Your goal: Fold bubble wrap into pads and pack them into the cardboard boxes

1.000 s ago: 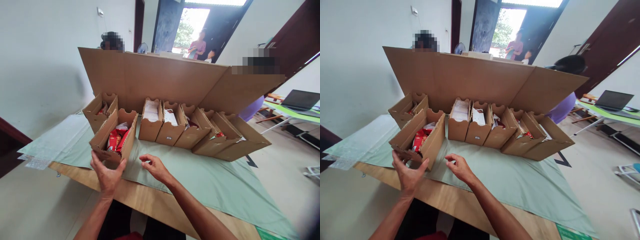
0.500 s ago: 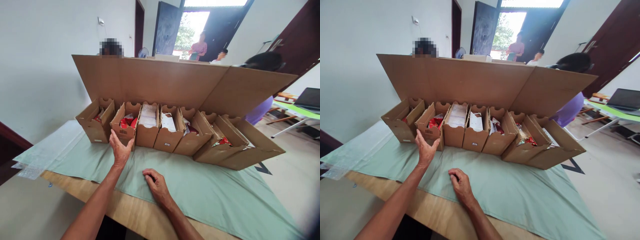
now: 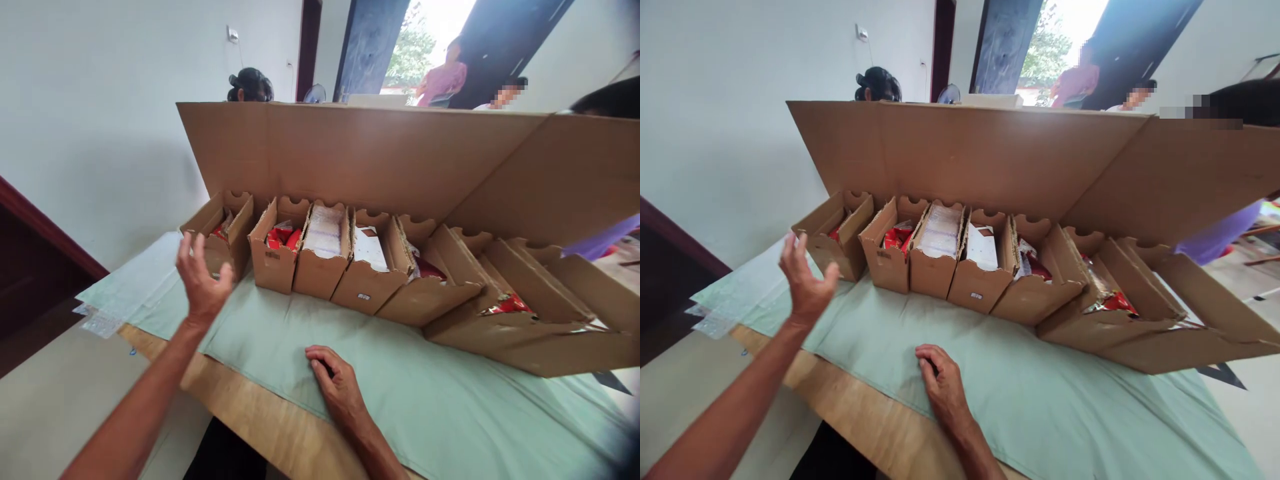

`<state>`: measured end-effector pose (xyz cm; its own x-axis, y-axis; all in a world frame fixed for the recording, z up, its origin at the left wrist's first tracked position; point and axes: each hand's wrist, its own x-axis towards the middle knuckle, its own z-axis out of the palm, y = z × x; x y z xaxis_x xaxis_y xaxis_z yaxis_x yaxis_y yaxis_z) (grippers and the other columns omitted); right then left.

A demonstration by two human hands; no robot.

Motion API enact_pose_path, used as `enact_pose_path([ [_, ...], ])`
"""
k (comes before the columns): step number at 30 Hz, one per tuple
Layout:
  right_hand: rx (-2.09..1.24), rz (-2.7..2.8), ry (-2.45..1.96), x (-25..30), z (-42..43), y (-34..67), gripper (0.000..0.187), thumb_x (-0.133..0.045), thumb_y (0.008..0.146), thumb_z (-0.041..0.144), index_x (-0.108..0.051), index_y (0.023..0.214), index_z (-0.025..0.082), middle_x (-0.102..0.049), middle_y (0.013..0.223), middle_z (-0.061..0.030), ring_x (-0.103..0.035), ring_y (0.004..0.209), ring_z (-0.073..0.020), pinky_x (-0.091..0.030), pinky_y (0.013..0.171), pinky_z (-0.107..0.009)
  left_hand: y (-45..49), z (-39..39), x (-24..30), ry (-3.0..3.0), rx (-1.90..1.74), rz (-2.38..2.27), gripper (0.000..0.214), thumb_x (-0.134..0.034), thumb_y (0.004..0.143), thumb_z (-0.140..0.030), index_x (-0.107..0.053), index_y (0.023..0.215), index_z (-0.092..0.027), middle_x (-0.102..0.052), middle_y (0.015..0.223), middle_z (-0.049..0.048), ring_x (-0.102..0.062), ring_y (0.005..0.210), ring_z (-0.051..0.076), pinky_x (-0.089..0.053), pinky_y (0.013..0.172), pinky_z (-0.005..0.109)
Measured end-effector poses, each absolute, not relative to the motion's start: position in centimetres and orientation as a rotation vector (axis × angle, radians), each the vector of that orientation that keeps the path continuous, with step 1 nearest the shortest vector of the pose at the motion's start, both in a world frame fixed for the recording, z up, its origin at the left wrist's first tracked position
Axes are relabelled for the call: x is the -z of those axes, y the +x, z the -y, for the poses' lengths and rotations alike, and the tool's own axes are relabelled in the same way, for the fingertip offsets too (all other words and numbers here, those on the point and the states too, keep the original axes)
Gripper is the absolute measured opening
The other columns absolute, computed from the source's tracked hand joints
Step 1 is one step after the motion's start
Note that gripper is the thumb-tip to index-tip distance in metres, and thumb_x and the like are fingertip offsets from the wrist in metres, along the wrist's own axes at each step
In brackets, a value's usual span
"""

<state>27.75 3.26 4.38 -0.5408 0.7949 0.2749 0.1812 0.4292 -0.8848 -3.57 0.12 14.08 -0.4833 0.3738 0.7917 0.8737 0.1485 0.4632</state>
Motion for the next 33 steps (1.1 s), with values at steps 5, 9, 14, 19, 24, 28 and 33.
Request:
enact_pose_path([
  [5, -1.100, 1.986, -0.844, -4.4, -3.4, 27.6, 0.022, -0.055, 0.094, 0.032, -0.075, 0.091, 0.025, -0.079, 0.101, -0.0084, -0.074, 0.098, -0.0252, -0.059, 0.091, -0.037, -14.3, 0.8, -18.7, -1.351, 1.014, 2.094, 0.046, -0.067, 0.071, -0.027, -0.071, 0.116, -0.018, -0.050, 0.152, 0.0173, -0.028, 0.152, 0.043, -0.024, 0.122, 0.063],
  [9, -1.109, 1.984, -0.879, -4.4, -3.5, 27.5, 0.022, -0.056, 0.092, 0.034, -0.075, 0.091, 0.024, -0.079, 0.099, -0.0085, -0.074, 0.097, -0.0255, -0.059, 0.090, -0.038, -17.4, -0.3, -20.5, -1.656, 0.670, 2.195, 0.019, -0.063, 0.076, -0.031, -0.074, 0.088, -0.022, -0.062, 0.144, 0.0118, -0.036, 0.149, 0.041, -0.031, 0.116, 0.063],
  [14, -1.163, 1.969, -0.901, -4.7, -3.7, 27.3, 0.025, -0.055, 0.089, 0.037, -0.075, 0.091, 0.022, -0.078, 0.099, -0.0091, -0.073, 0.097, -0.0258, -0.057, 0.090, -0.037, -14.6, 0.6, -22.3, -1.899, 0.353, 2.132, 0.018, -0.055, 0.084, -0.031, -0.072, 0.081, -0.025, -0.079, 0.101, 0.0064, -0.057, 0.132, 0.034, -0.022, 0.119, 0.066],
  [19, -1.314, 1.931, -0.924, -5.5, -4.1, 27.6, 0.030, -0.057, 0.086, 0.043, -0.077, 0.091, 0.021, -0.078, 0.090, -0.0075, -0.071, 0.086, -0.0251, -0.056, 0.080, -0.037, -7.0, 4.7, -24.5, -2.034, 0.312, 1.845, 0.024, -0.052, 0.089, -0.029, -0.073, 0.078, -0.024, -0.076, 0.085, 0.0059, -0.069, 0.101, 0.028, -0.035, 0.112, 0.057],
  [24, -1.361, 1.760, -0.983, -8.1, -4.3, 29.5, 0.030, -0.063, 0.083, 0.045, -0.078, 0.092, 0.020, -0.076, 0.083, -0.0056, -0.067, 0.076, -0.0218, -0.052, 0.068, -0.033, 2.4, 5.6, -26.9, -2.174, 0.334, 1.936, 0.020, -0.055, 0.085, -0.028, -0.071, 0.075, -0.021, -0.069, 0.067, 0.0036, -0.062, 0.065, 0.020, -0.045, 0.067, 0.032],
  [28, -1.345, 1.570, -1.000, -10.4, -3.7, 31.9, 0.031, -0.068, 0.081, 0.046, -0.076, 0.096, 0.021, -0.077, 0.095, -0.0074, -0.069, 0.089, -0.0235, -0.053, 0.072, -0.033, 10.1, 3.1, -28.6, -2.373, 0.534, 2.100, 0.018, -0.057, 0.081, -0.020, -0.067, 0.066, -0.018, -0.061, 0.055, -0.0005, -0.050, 0.051, 0.013, -0.032, 0.054, 0.027],
  [33, -1.331, 1.448, -1.031, -11.0, -1.8, 34.4, 0.035, -0.071, 0.082, 0.050, -0.073, 0.102, 0.021, -0.077, 0.100, -0.0079, -0.069, 0.089, -0.0232, -0.054, 0.074, -0.034, 14.2, 3.3, -30.7, -2.628, 1.125, 1.921, 0.023, -0.060, 0.092, -0.033, -0.073, 0.080, -0.018, -0.071, 0.072, -0.0005, -0.061, 0.065, 0.013, -0.044, 0.060, 0.025],
])
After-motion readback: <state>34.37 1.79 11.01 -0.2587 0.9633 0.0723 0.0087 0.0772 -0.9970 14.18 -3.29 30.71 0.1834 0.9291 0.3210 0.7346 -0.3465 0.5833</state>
